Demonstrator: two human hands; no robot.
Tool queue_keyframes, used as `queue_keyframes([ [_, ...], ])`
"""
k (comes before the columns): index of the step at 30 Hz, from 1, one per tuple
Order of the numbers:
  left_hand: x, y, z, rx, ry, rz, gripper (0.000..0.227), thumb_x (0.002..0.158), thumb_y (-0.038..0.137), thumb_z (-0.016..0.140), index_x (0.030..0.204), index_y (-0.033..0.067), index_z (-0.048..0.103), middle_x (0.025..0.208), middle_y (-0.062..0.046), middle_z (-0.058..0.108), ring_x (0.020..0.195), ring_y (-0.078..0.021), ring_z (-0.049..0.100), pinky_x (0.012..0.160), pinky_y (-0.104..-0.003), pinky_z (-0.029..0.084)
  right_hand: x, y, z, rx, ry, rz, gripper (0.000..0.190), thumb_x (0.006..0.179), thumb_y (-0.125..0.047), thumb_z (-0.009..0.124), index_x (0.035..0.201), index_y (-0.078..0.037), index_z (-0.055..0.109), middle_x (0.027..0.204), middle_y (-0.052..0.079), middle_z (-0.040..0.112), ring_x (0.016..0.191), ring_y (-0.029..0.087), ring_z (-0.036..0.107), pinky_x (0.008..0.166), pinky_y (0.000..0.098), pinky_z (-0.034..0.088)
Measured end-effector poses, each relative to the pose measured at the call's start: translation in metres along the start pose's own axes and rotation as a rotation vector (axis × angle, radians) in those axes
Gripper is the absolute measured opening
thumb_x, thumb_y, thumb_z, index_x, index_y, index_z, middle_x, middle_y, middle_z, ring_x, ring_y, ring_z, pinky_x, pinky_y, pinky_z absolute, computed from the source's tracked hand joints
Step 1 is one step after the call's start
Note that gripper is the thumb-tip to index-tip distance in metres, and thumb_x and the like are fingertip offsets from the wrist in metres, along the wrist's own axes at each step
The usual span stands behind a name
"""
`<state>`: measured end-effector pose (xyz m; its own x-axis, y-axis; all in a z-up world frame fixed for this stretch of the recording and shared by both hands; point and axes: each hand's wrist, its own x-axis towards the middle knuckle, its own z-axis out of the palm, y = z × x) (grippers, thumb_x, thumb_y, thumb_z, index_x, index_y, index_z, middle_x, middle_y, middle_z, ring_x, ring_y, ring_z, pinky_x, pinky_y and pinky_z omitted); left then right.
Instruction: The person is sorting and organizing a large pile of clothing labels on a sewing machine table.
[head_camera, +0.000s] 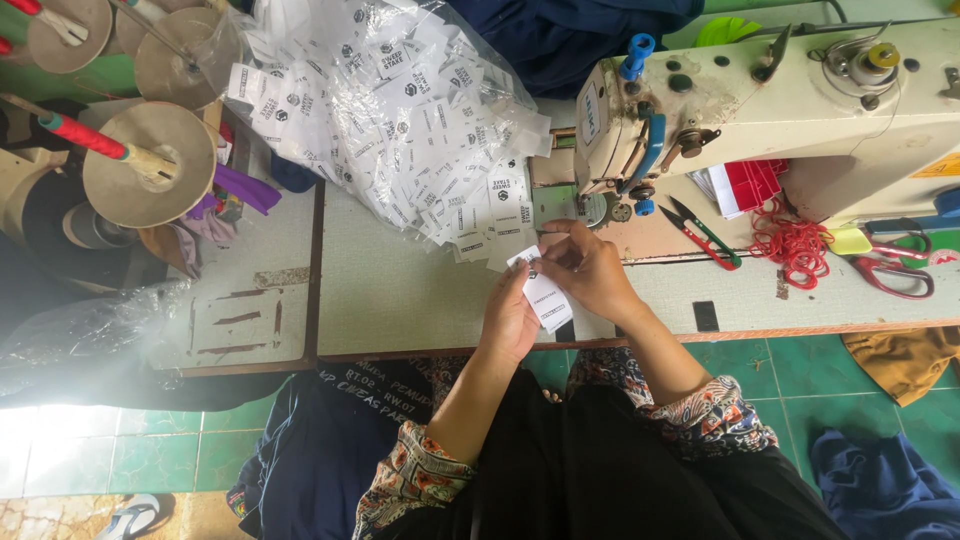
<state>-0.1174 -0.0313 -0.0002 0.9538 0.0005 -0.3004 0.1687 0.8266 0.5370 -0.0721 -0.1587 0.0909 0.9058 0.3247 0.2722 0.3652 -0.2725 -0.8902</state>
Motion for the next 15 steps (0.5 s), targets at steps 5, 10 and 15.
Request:
queue_keyframes([
  [5, -0.010, 0.022, 0.012, 0.029, -0.019, 0.074, 0.039, 0.104, 0.035, 0.056, 0.134, 0.0110, 0.061, 0.125, -0.011, 0.068, 0.114, -0.0221, 0.064, 0.097, -0.036, 0.052, -0.009, -0.009, 0.010, 0.031, -0.008, 0.003, 0.044, 0.082, -0.008, 0.081, 0.119, 0.007, 0.063, 0.080, 0.023, 0.072, 0.076, 0.037, 0.074, 0.066, 0.0445, 0.060],
  [10, -0.023, 0.043, 0.013, 0.052, 0.000, 0.080, 0.057, 0.106, 0.042, 0.046, 0.154, 0.0109, 0.042, 0.155, -0.020, 0.043, 0.146, -0.0338, 0.037, 0.118, -0.048, 0.033, -0.027, -0.006, 0.027, 0.118, -0.101, 0.094, 0.053, 0.086, -0.007, 0.075, 0.135, 0.001, 0.056, 0.078, 0.021, 0.073, 0.076, 0.037, 0.074, 0.069, 0.0474, 0.060],
  [15, -0.019, 0.042, -0.006, -0.204, 0.034, 0.025, 0.061, 0.104, 0.034, 0.053, 0.160, 0.0213, 0.032, 0.163, -0.015, 0.035, 0.150, -0.0276, 0.032, 0.120, -0.042, 0.031, -0.029, 0.003, 0.042, 0.190, -0.154, 0.197, 0.056, 0.086, -0.008, 0.075, 0.137, -0.002, 0.053, 0.084, 0.025, 0.072, 0.085, 0.040, 0.074, 0.076, 0.0485, 0.060],
])
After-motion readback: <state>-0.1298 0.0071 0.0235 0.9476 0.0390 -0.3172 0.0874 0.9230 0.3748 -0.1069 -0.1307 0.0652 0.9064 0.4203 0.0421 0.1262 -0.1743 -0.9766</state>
